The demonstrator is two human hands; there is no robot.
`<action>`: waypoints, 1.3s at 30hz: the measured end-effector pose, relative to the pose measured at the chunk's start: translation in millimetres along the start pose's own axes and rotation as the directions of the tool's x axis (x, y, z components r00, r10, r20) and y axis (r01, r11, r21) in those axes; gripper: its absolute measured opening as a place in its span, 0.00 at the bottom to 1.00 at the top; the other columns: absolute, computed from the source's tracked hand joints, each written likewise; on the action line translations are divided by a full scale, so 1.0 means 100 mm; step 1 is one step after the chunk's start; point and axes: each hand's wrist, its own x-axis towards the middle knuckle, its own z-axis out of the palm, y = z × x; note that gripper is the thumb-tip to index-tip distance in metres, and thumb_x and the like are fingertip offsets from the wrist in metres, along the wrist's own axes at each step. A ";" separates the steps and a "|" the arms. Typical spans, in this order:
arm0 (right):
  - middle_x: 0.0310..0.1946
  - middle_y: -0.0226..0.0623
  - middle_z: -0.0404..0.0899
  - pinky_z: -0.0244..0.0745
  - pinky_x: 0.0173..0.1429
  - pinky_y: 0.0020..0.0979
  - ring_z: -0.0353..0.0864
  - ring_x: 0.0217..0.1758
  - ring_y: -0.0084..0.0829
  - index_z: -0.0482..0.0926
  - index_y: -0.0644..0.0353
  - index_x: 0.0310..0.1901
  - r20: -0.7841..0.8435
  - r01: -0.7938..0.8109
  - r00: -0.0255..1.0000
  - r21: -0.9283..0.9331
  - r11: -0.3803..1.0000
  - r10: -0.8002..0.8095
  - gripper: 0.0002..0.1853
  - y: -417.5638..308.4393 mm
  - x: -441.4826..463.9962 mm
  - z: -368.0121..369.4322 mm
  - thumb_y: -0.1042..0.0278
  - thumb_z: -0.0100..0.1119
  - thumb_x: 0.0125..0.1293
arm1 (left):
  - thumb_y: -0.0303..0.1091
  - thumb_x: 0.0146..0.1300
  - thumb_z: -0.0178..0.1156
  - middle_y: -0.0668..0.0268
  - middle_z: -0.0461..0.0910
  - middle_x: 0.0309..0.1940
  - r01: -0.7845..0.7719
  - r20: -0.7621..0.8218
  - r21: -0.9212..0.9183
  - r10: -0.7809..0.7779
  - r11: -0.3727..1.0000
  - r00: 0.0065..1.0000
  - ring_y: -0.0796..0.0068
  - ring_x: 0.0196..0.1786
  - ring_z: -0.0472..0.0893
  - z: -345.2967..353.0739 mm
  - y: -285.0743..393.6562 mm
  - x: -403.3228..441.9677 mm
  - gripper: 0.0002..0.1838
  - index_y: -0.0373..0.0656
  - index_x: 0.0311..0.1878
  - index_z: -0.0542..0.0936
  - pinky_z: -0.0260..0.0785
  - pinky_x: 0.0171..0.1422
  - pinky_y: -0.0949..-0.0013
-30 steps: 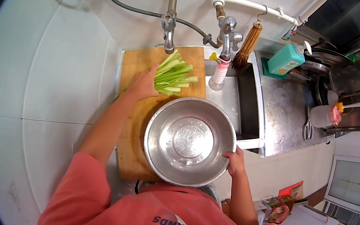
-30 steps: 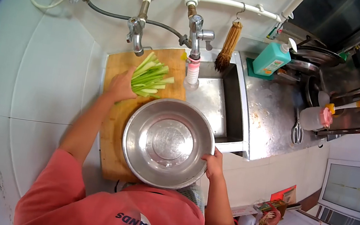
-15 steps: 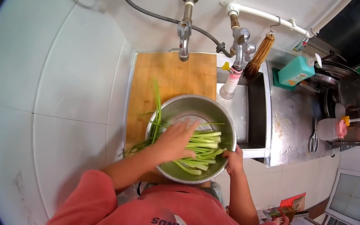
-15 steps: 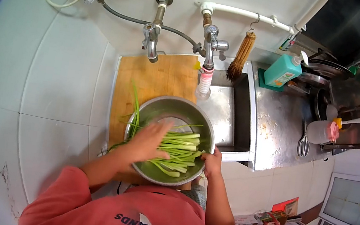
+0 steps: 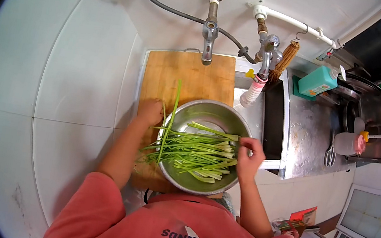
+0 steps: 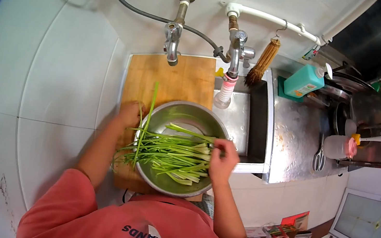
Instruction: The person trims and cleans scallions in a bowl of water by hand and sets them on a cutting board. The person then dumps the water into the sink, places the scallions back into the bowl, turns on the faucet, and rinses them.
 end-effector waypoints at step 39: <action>0.41 0.45 0.72 0.67 0.53 0.37 0.72 0.47 0.44 0.71 0.65 0.48 0.025 -0.058 0.998 -0.211 0.976 0.065 0.23 0.35 0.09 -0.47 0.78 0.61 0.47 | 0.29 0.50 0.60 0.62 0.75 0.35 0.066 -0.160 0.355 -0.008 0.933 0.987 0.59 0.46 0.71 0.49 1.49 -0.47 0.04 0.41 0.30 0.79 0.62 0.50 0.58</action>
